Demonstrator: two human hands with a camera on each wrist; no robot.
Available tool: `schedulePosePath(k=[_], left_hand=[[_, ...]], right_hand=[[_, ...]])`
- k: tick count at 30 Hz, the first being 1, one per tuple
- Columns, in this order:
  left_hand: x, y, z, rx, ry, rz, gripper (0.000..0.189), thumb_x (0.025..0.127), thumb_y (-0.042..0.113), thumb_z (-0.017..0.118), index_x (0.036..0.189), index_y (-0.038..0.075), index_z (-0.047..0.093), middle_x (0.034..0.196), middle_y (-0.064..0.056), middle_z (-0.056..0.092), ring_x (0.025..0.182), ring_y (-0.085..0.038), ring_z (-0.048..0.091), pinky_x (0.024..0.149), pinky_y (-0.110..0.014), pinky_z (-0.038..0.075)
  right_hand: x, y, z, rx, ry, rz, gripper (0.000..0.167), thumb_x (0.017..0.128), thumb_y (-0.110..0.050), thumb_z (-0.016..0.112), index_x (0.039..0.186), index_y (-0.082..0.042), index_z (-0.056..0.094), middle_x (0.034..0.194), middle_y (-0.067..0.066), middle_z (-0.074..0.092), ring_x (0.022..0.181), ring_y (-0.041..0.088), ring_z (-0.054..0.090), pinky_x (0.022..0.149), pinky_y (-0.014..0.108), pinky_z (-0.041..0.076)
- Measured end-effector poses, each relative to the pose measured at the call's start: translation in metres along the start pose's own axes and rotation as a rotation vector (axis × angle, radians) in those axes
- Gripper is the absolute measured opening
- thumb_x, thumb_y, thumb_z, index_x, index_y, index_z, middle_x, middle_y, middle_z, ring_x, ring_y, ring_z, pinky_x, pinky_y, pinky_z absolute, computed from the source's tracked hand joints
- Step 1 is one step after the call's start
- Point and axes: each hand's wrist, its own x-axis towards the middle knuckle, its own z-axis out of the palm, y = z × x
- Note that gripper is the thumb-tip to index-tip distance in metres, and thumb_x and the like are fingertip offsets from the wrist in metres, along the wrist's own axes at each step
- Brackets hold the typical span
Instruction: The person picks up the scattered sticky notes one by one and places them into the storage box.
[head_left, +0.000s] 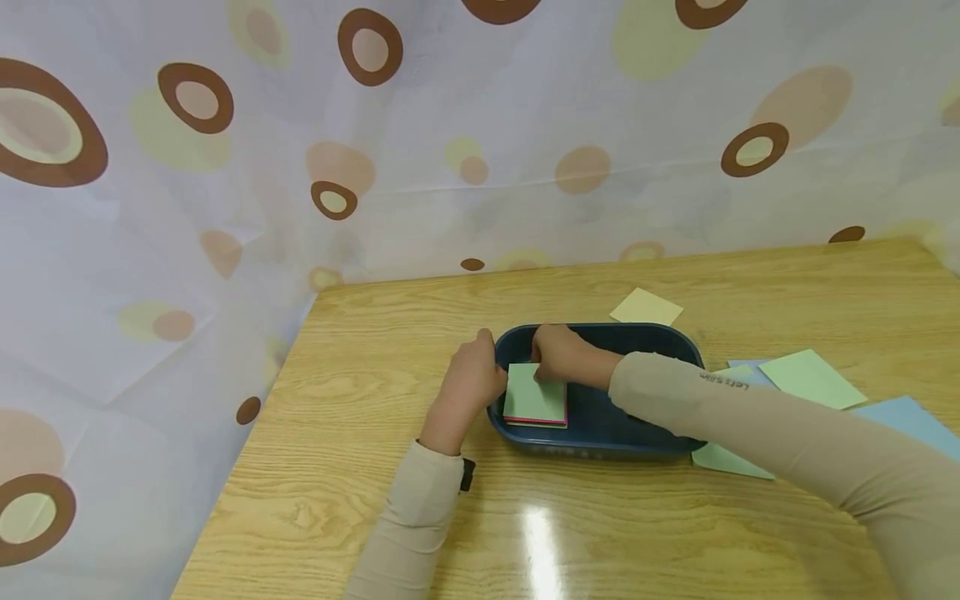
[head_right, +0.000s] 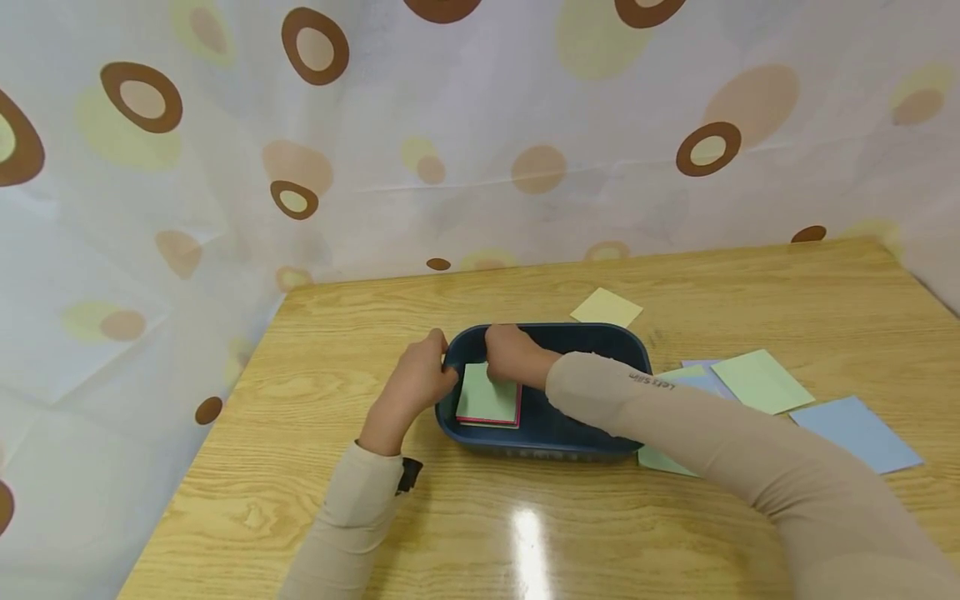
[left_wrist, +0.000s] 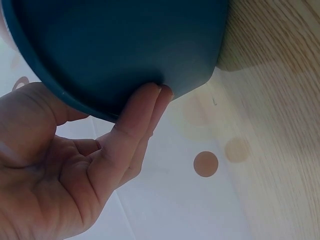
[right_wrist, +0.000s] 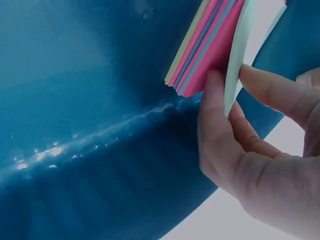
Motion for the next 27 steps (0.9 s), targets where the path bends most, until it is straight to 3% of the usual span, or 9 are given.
schedulePosePath(k=[10, 18, 23, 27], left_hand=[[0.001, 0.002, 0.001, 0.02, 0.008, 0.011, 0.029, 0.089, -0.002, 0.057, 0.115, -0.01, 0.049, 0.095, -0.025, 0.063, 0.073, -0.028, 0.063, 0.056, -0.034, 0.051], [0.001, 0.003, 0.001, 0.015, -0.004, -0.001, 0.031, 0.089, 0.0, 0.059, 0.117, -0.01, 0.049, 0.095, -0.025, 0.063, 0.071, -0.025, 0.06, 0.055, -0.033, 0.049], [0.001, 0.002, 0.001, 0.001, -0.004, 0.0, 0.03, 0.089, 0.0, 0.059, 0.116, -0.01, 0.049, 0.095, -0.025, 0.063, 0.07, -0.024, 0.059, 0.055, -0.032, 0.049], [0.001, -0.001, 0.0, -0.007, -0.005, 0.003, 0.03, 0.088, -0.002, 0.059, 0.116, -0.01, 0.049, 0.091, -0.023, 0.062, 0.066, -0.023, 0.056, 0.052, -0.03, 0.045]], right_hand=[[-0.005, -0.001, 0.003, -0.085, 0.039, -0.004, 0.018, 0.08, -0.006, 0.074, 0.092, 0.004, 0.067, 0.084, 0.01, 0.065, 0.067, 0.018, 0.057, 0.061, 0.03, 0.05], [-0.007, -0.002, 0.004, -0.128, 0.033, 0.008, 0.012, 0.079, -0.01, 0.076, 0.078, -0.003, 0.066, 0.071, 0.005, 0.061, 0.061, 0.016, 0.055, 0.053, 0.029, 0.047], [-0.007, 0.0, 0.001, -0.136, 0.023, -0.017, 0.017, 0.082, -0.012, 0.074, 0.092, 0.001, 0.07, 0.087, 0.01, 0.068, 0.07, 0.02, 0.062, 0.061, 0.033, 0.052], [-0.008, 0.001, -0.012, -0.081, 0.035, -0.056, 0.021, 0.088, -0.014, 0.068, 0.101, 0.002, 0.07, 0.097, 0.014, 0.069, 0.08, 0.024, 0.065, 0.071, 0.036, 0.054]])
